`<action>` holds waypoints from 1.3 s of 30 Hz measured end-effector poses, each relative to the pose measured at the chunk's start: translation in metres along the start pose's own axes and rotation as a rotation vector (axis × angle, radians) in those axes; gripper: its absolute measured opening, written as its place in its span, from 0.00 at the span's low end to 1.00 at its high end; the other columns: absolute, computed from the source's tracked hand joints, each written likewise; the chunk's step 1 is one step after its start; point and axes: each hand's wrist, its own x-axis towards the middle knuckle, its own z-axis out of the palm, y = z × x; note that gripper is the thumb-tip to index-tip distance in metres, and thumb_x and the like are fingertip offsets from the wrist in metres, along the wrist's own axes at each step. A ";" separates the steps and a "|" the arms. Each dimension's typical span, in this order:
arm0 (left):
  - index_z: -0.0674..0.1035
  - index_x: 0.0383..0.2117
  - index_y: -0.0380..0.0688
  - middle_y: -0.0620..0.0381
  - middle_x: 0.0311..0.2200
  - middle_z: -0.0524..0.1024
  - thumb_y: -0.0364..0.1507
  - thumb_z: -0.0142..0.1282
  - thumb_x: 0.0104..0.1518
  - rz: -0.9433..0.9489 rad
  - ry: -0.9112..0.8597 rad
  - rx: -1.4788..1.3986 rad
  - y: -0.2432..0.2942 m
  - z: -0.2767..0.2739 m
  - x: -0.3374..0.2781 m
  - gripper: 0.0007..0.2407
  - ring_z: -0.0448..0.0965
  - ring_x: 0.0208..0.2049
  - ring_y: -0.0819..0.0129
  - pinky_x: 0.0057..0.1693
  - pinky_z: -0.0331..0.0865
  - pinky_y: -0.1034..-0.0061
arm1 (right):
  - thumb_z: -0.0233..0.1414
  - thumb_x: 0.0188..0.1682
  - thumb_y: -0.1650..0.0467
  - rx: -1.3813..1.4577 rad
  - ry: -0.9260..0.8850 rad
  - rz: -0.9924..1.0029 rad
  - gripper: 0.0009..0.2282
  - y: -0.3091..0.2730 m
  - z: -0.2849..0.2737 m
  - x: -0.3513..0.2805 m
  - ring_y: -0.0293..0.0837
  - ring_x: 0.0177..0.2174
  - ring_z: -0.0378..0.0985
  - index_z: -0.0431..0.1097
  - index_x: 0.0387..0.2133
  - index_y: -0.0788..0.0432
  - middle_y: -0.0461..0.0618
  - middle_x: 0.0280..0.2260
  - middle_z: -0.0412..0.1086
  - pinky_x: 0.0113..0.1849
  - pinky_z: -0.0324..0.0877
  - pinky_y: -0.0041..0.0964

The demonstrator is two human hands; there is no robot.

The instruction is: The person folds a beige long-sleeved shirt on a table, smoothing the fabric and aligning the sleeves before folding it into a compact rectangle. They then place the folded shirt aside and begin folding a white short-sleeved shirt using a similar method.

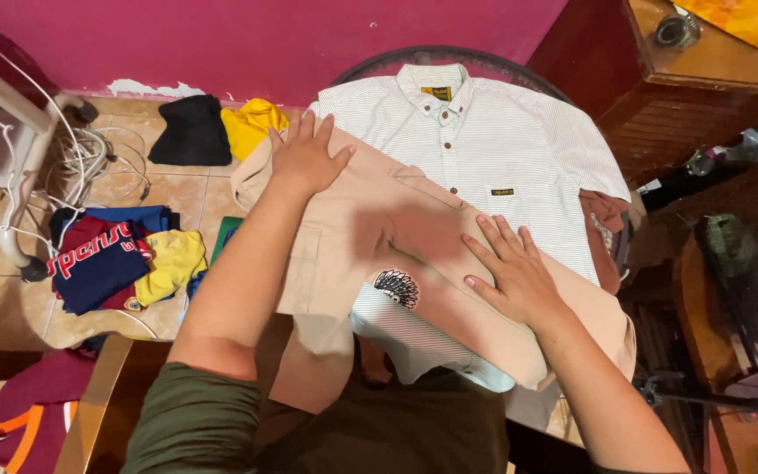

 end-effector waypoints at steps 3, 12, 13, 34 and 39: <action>0.51 0.74 0.62 0.55 0.75 0.44 0.59 0.24 0.64 0.003 -0.008 -0.039 -0.009 0.014 0.008 0.33 0.36 0.76 0.55 0.71 0.26 0.36 | 0.42 0.52 0.47 -0.011 -0.008 0.012 0.31 0.000 0.000 -0.001 0.57 0.70 0.39 0.53 0.68 0.38 0.49 0.73 0.42 0.64 0.40 0.66; 0.73 0.62 0.44 0.45 0.62 0.66 0.37 0.59 0.62 0.324 0.615 -0.330 -0.028 0.020 -0.058 0.22 0.55 0.68 0.48 0.67 0.43 0.37 | 0.41 0.52 0.46 -0.015 0.012 0.029 0.30 0.002 0.007 0.000 0.56 0.70 0.39 0.53 0.69 0.36 0.47 0.73 0.43 0.64 0.39 0.65; 0.73 0.62 0.44 0.45 0.62 0.66 0.37 0.59 0.62 0.325 0.612 -0.329 -0.032 0.030 -0.079 0.22 0.55 0.68 0.48 0.67 0.43 0.37 | 0.41 0.52 0.46 -0.013 0.011 0.031 0.30 0.002 0.006 -0.001 0.56 0.70 0.39 0.53 0.69 0.36 0.47 0.73 0.43 0.64 0.39 0.65; 0.85 0.41 0.37 0.40 0.36 0.85 0.33 0.72 0.46 -0.065 -0.130 -0.936 -0.121 0.232 -0.297 0.18 0.86 0.41 0.53 0.45 0.77 0.62 | 0.51 0.52 0.56 -0.015 0.139 0.034 0.25 0.004 0.005 -0.009 0.57 0.66 0.57 0.66 0.62 0.48 0.52 0.68 0.59 0.65 0.51 0.57; 0.87 0.31 0.38 0.63 0.25 0.82 0.27 0.76 0.43 0.176 -0.305 -1.443 -0.158 0.215 -0.332 0.11 0.75 0.26 0.79 0.31 0.73 0.79 | 0.52 0.53 0.58 0.059 0.129 0.094 0.24 -0.001 -0.001 -0.012 0.57 0.67 0.56 0.66 0.62 0.47 0.50 0.67 0.59 0.66 0.49 0.57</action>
